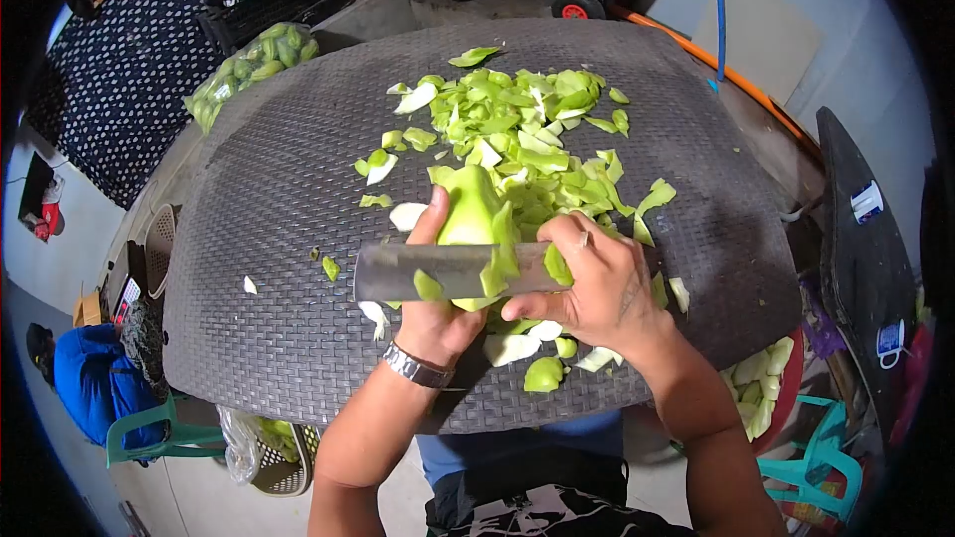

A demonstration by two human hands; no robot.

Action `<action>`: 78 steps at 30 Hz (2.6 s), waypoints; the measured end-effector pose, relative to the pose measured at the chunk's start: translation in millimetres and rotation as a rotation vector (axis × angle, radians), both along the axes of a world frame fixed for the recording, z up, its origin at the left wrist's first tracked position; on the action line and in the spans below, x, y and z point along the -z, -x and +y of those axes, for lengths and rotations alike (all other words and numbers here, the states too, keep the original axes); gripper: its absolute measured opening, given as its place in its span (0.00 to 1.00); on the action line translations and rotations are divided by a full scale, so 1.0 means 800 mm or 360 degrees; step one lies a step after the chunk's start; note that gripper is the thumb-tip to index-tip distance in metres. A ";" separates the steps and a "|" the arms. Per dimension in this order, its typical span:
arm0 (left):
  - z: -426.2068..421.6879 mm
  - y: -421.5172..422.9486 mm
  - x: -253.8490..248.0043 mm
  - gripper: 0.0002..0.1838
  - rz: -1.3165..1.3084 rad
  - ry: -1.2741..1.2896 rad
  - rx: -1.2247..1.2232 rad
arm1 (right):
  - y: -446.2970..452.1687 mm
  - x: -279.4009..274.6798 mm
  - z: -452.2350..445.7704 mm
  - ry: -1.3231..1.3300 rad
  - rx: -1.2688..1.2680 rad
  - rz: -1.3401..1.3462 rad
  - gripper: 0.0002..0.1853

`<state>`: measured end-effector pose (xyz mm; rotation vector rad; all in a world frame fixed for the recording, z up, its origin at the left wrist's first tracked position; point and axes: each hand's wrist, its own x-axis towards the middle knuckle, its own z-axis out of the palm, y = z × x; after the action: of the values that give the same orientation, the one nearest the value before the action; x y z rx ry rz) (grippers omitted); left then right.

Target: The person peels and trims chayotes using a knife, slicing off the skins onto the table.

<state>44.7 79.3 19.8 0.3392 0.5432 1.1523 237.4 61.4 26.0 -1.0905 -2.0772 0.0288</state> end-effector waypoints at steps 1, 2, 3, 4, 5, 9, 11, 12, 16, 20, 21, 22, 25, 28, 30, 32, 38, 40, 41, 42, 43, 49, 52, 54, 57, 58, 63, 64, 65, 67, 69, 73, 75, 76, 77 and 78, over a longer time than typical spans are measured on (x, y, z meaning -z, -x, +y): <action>0.000 -0.001 0.001 0.26 0.0042 -0.0009 -0.0020 | 0.000 -0.001 -0.001 -0.0012 0.0011 -0.0014 0.42; 0.000 -0.001 0.001 0.26 0.0085 -0.0020 -0.0042 | 0.000 -0.001 0.000 -0.0047 -0.0008 -0.0006 0.42; -0.002 -0.002 -0.005 0.23 0.0084 -0.0011 -0.0011 | -0.001 -0.001 0.002 -0.0082 -0.0028 0.0003 0.42; -0.003 -0.001 -0.008 0.23 0.0059 -0.0044 0.0018 | -0.001 -0.001 0.003 -0.0119 -0.0049 0.0012 0.42; -0.004 0.000 -0.010 0.23 0.0033 -0.0077 0.0049 | -0.002 -0.001 0.002 -0.0098 -0.0072 0.0003 0.42; 0.000 0.000 -0.006 0.23 0.0065 -0.0089 0.0027 | -0.001 -0.002 -0.002 -0.0039 -0.0098 -0.0040 0.42; 0.000 0.000 -0.010 0.23 0.0071 -0.0087 0.0025 | 0.000 -0.001 -0.002 -0.0037 -0.0099 -0.0049 0.42; 0.000 -0.001 -0.011 0.23 0.0073 -0.0086 0.0026 | 0.000 0.000 -0.001 -0.0043 -0.0107 -0.0049 0.42; 0.003 0.003 -0.008 0.25 0.0082 -0.0111 0.0062 | -0.003 0.001 0.004 -0.0111 -0.0107 -0.0044 0.42; -0.009 0.008 0.002 0.28 0.0038 0.0028 0.0008 | -0.020 0.002 0.016 0.0101 0.0038 0.0061 0.39; -0.010 0.005 -0.002 0.30 0.0244 -0.0044 0.0000 | -0.031 0.006 0.025 0.0196 0.0068 0.0136 0.38; -0.008 0.005 -0.004 0.30 0.0300 -0.0179 0.0120 | -0.039 0.005 0.032 0.0288 0.0106 0.0212 0.37; -0.003 0.002 -0.018 0.28 0.0177 -0.0100 0.0116 | -0.049 -0.023 0.023 0.0749 0.0119 0.0318 0.35; 0.000 0.008 -0.010 0.28 0.0039 0.0029 0.0053 | -0.032 -0.015 0.018 0.0617 -0.0014 0.0383 0.34; -0.003 -0.002 -0.014 0.28 -0.0042 0.0124 -0.0060 | -0.019 -0.007 0.014 0.0419 -0.0069 0.0317 0.33; -0.004 0.001 -0.007 0.29 -0.0051 0.0066 0.0000 | -0.016 0.000 0.011 0.0386 -0.0044 0.0237 0.35; 0.002 -0.004 0.000 0.29 0.0063 -0.0002 0.0080 | -0.004 0.001 0.005 0.0188 -0.0114 0.0115 0.40; 0.003 -0.002 -0.001 0.29 0.0055 -0.0094 0.0106 | -0.001 0.001 0.004 0.0048 -0.0092 0.0051 0.41; 0.003 0.000 -0.001 0.28 0.0080 -0.0128 0.0115 | 0.000 0.002 0.003 -0.0019 -0.0080 0.0019 0.41; 0.003 0.000 -0.001 0.28 0.0105 -0.0163 0.0125 | 0.000 0.002 0.003 -0.0029 -0.0072 0.0002 0.41; 0.003 0.000 -0.001 0.28 0.0097 -0.0181 0.0128 | 0.000 0.001 0.003 -0.0042 -0.0062 -0.0016 0.41; -0.007 -0.005 -0.006 0.28 0.0149 -0.0133 0.0106 | -0.011 0.002 0.011 -0.0071 0.0024 0.0004 0.41; -0.013 0.001 0.004 0.25 0.0192 -0.0130 0.0239 | -0.033 0.008 0.026 -0.0001 0.0156 0.0145 0.37; -0.011 0.001 0.005 0.24 0.0089 -0.0102 0.0320 | -0.045 0.000 0.030 0.0096 0.0152 0.0173 0.37; -0.008 0.001 0.008 0.30 0.0153 -0.0073 0.0159 | -0.047 0.000 0.028 0.0362 0.0000 0.0124 0.38; -0.001 0.003 0.006 0.31 0.0248 -0.0141 0.0232 | -0.038 0.005 0.023 0.0335 -0.0104 0.0157 0.39; 0.000 -0.006 -0.001 0.32 0.0042 -0.0184 0.0197 | -0.016 -0.002 0.009 0.0190 -0.0225 0.0091 0.41; 0.000 -0.007 -0.002 0.32 0.0021 -0.0207 0.0214 | -0.017 -0.003 0.008 0.0191 -0.0210 0.0054 0.41; -0.003 -0.009 -0.004 0.32 0.0060 -0.0214 0.0201 | -0.018 -0.001 0.010 0.0146 -0.0202 0.0065 0.41; -0.007 -0.014 -0.010 0.31 0.0143 -0.0235 0.0179 | -0.020 0.001 0.016 0.0049 -0.0182 0.0090 0.41; -0.008 -0.014 -0.011 0.32 0.0195 -0.0246 0.0170 | -0.023 0.001 0.017 0.0004 -0.0160 0.0088 0.40; -0.009 -0.005 -0.002 0.32 0.0260 -0.0254 0.0246 | -0.033 0.002 0.023 -0.0013 -0.0063 0.0039 0.40; -0.008 -0.001 0.006 0.34 0.0207 -0.0135 0.0243 | -0.042 0.003 0.029 -0.0011 -0.0036 0.0038 0.40; -0.010 -0.002 0.007 0.35 0.0181 -0.0074 0.0242 | -0.047 0.003 0.031 -0.0009 -0.0022 0.0038 0.40; -0.017 -0.005 0.006 0.36 0.0019 0.0067 0.0091 | -0.053 0.002 0.032 0.0007 0.0060 0.0000 0.40; -0.015 -0.003 0.006 0.36 0.0040 0.0042 0.0174 | -0.062 0.004 0.036 0.0036 0.0106 -0.0004 0.40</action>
<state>46.8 67.1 15.1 0.3569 0.5545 1.0358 287.3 90.1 22.8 -1.1733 -2.0459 0.0182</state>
